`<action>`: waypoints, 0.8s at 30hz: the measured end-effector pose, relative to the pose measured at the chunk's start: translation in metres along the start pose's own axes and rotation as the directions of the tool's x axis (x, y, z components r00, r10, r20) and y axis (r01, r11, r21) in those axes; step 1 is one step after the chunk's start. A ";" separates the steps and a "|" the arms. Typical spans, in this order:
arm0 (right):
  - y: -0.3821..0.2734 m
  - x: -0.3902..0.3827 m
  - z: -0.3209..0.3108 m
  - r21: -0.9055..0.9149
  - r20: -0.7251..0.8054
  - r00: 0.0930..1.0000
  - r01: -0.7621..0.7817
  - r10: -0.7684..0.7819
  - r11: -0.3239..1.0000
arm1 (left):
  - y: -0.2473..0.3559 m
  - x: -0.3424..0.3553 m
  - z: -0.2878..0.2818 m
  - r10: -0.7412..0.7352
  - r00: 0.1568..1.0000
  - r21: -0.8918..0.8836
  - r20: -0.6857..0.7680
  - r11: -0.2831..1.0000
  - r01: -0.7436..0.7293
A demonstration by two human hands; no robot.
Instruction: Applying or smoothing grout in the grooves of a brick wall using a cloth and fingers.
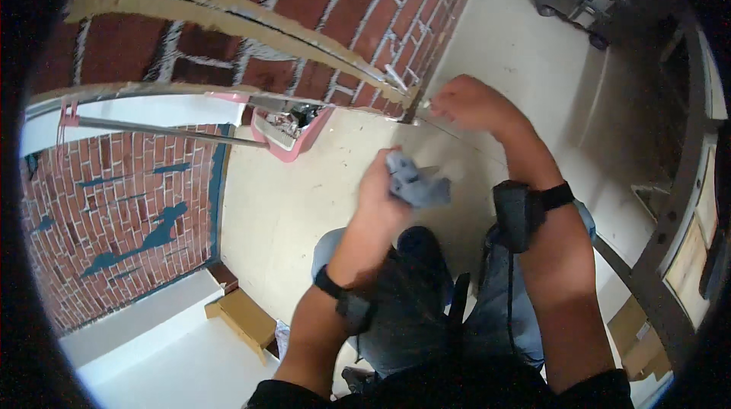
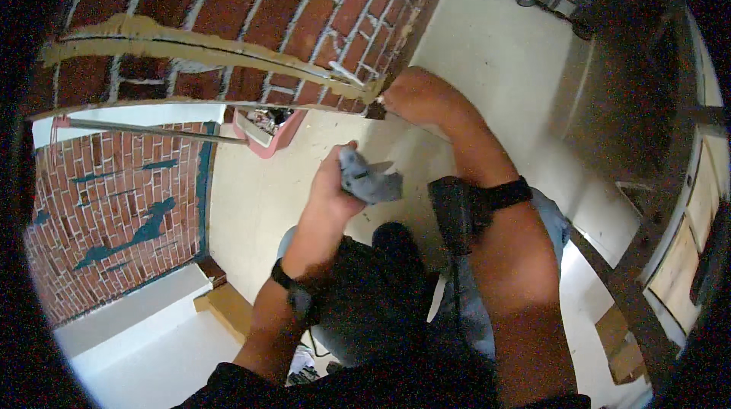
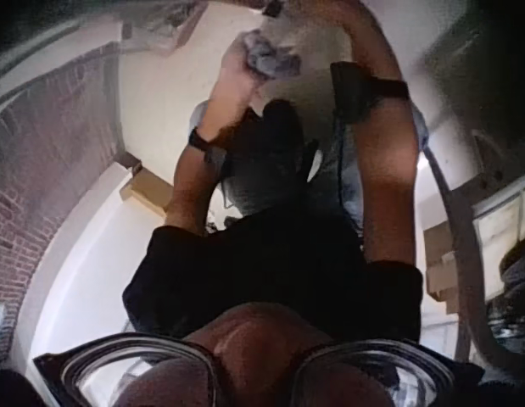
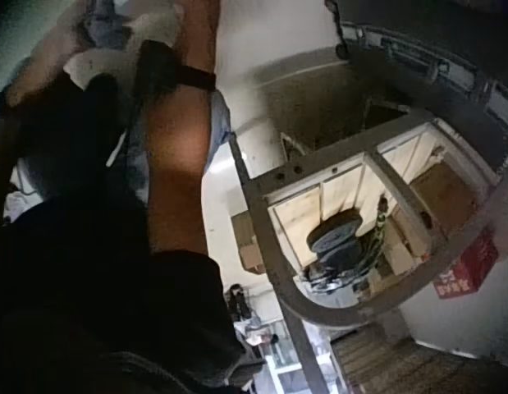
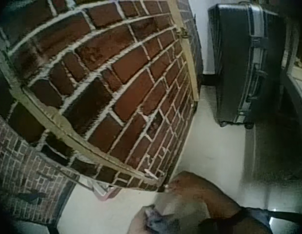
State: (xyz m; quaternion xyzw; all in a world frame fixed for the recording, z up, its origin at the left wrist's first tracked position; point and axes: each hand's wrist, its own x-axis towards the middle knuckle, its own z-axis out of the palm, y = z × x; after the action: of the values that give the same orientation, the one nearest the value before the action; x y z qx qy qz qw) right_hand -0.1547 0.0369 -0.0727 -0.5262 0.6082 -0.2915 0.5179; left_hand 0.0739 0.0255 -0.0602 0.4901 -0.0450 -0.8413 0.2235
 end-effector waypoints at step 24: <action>-0.014 0.006 0.060 -0.075 0.152 0.988 0.010 0.002 0.997 | 0.145 0.019 -0.069 0.199 0.946 0.522 -0.256 0.852 -0.038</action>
State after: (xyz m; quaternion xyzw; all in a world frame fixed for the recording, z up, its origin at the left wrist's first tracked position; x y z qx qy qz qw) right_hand -0.0929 0.0390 -0.0794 -0.5673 0.5766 -0.2283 0.5418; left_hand 0.1722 -0.1023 -0.0684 0.6501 -0.2621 -0.6990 0.1419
